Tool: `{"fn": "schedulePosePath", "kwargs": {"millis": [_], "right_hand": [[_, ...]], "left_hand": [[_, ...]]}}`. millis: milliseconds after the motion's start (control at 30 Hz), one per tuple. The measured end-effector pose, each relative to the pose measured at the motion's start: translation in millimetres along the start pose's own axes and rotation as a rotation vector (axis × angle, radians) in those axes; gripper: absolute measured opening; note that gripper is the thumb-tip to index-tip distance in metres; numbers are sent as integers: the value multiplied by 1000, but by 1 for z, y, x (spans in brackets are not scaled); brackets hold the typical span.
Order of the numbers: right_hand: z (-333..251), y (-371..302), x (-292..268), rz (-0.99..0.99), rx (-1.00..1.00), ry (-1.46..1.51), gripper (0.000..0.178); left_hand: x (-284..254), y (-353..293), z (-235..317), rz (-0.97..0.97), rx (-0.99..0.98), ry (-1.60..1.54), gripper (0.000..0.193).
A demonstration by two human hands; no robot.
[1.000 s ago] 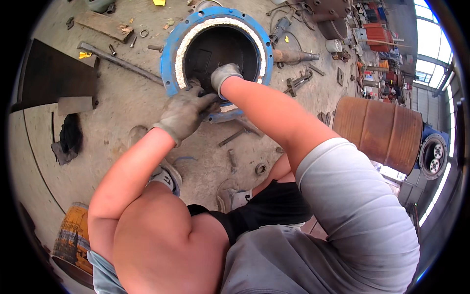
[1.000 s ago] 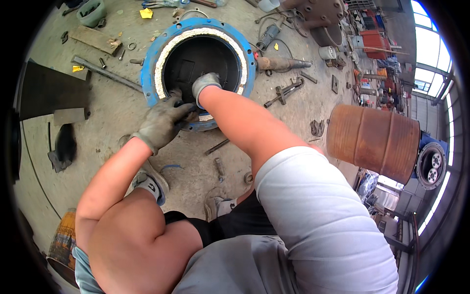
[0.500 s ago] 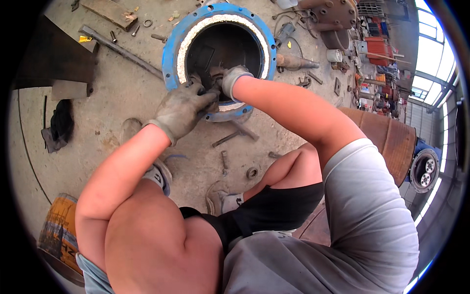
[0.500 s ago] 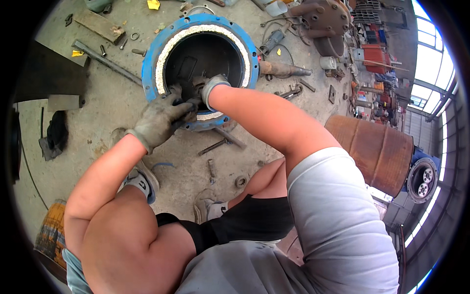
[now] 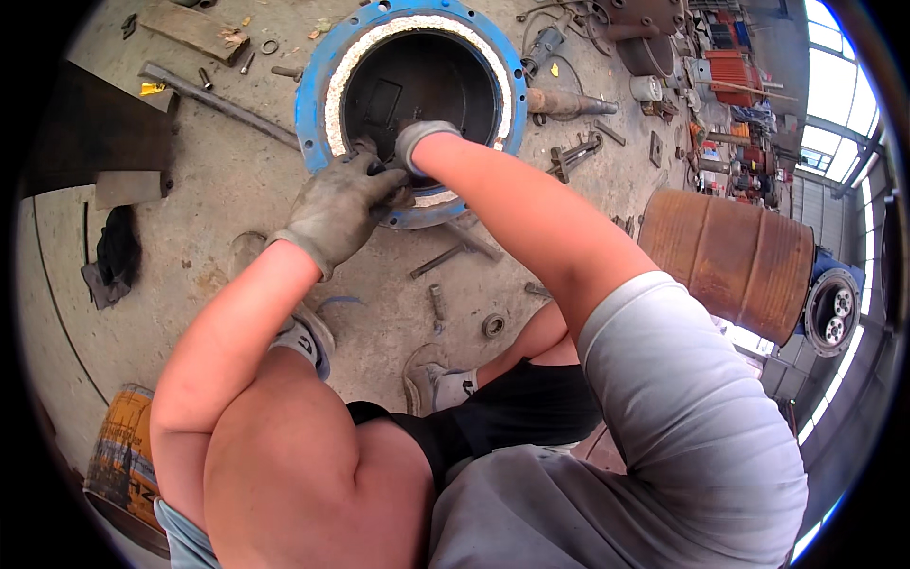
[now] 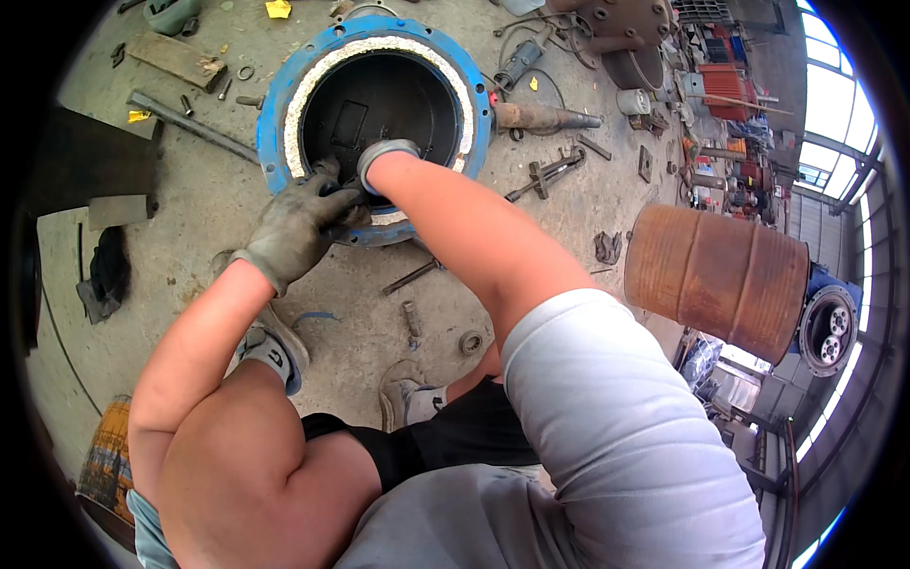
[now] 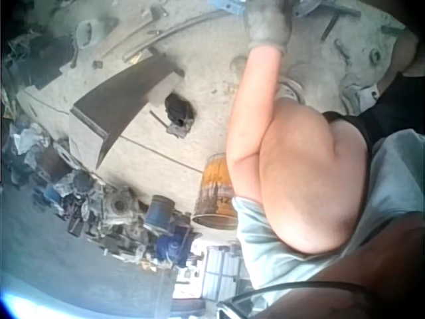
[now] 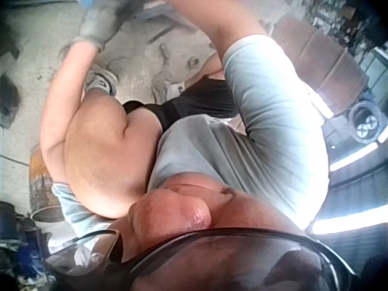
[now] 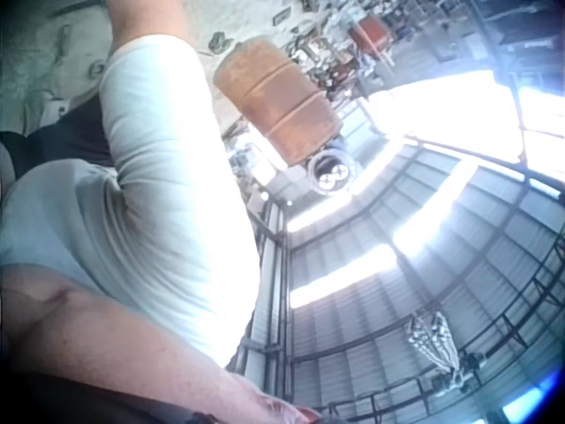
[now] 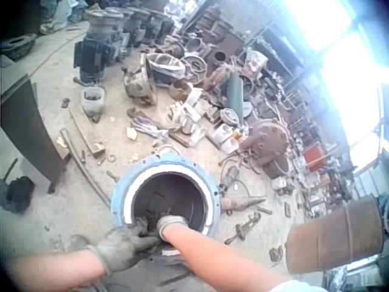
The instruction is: The person cleans the interior of a large blue-rimmed metal flange by hand, then moves it outside and uses a power tool to grind or polish the inner surface. The person also wipes the part with a cloth during the process.
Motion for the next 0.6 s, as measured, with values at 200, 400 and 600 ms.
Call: {"fn": "schedulePosePath", "kwargs": {"millis": [200,400,600], "right_hand": [[31,-31,-35,94,-87,269,54],[83,-61,-63,419,-124,1193,40],[65,-70,-68,651,-95,326,33]], "left_hand": [[4,-4,-7,53,60,-43,46],[1,6,-1,79,52,-193,40],[-3,12,-5,164,-86,-432,52]]}}
Point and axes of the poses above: each hand's wrist, its own y-axis towards the middle knuckle, its own x-axis out of the palm, z = x × y, the point moved 1 cm from there along y, towards the middle knuckle, and after that the axes turned 6 degrees about z, right-handed, at the moved point
